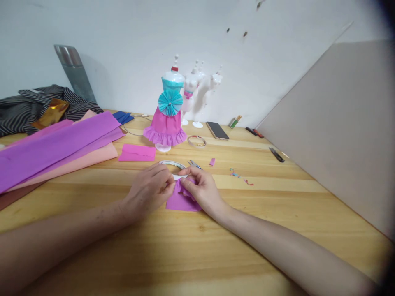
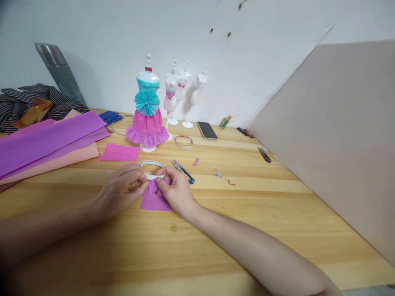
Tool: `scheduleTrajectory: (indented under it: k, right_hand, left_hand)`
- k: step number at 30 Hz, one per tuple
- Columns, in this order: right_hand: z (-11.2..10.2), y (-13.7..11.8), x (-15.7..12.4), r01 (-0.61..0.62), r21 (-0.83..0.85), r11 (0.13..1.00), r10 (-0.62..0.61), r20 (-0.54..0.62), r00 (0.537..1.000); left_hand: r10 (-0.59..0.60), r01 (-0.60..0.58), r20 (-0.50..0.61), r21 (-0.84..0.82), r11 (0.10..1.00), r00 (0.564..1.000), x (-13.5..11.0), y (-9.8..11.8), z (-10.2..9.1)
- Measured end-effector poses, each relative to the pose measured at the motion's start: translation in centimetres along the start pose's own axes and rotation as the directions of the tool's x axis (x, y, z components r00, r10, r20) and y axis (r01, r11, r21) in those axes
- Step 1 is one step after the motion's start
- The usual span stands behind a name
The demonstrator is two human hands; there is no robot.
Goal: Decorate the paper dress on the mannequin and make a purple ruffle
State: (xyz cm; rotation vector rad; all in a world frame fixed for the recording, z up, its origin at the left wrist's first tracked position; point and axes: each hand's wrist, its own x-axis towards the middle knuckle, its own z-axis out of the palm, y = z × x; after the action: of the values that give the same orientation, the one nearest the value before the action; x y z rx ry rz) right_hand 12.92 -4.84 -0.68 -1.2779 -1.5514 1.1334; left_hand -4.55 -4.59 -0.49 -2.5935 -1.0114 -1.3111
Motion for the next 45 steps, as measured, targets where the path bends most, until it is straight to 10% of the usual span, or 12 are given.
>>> scheduleTrajectory:
  k: [18,26,31,36,45]
  right_hand:
    - [0.2,-0.2,-0.2,-0.035,0.046,0.998,0.035,0.008,0.999]
    - [0.2,-0.3,-0.1,-0.053,0.048,0.997,0.053,0.006,0.999]
    - [0.2,-0.4,-0.3,-0.044,0.038,0.998,0.043,0.015,0.999]
    - [0.2,-0.2,-0.6,0.004,-0.015,1.0,-0.003,0.046,0.999]
    - [-0.1,0.1,-0.5,0.083,-0.062,0.995,-0.078,0.078,0.994]
  left_hand:
    - [-0.231,0.231,0.088,0.011,0.973,0.969,0.5,-0.5,0.0]
    - [-0.47,0.502,0.184,-0.224,0.835,0.863,1.0,-1.0,-0.8]
    - [-0.157,0.177,0.135,-0.151,0.973,0.978,1.2,-1.0,-1.1]
    - [-0.104,0.176,0.377,-0.162,0.971,0.921,0.7,-1.5,-0.3]
    - [-0.019,0.164,0.502,-0.248,0.955,0.865,0.8,-1.9,-0.3]
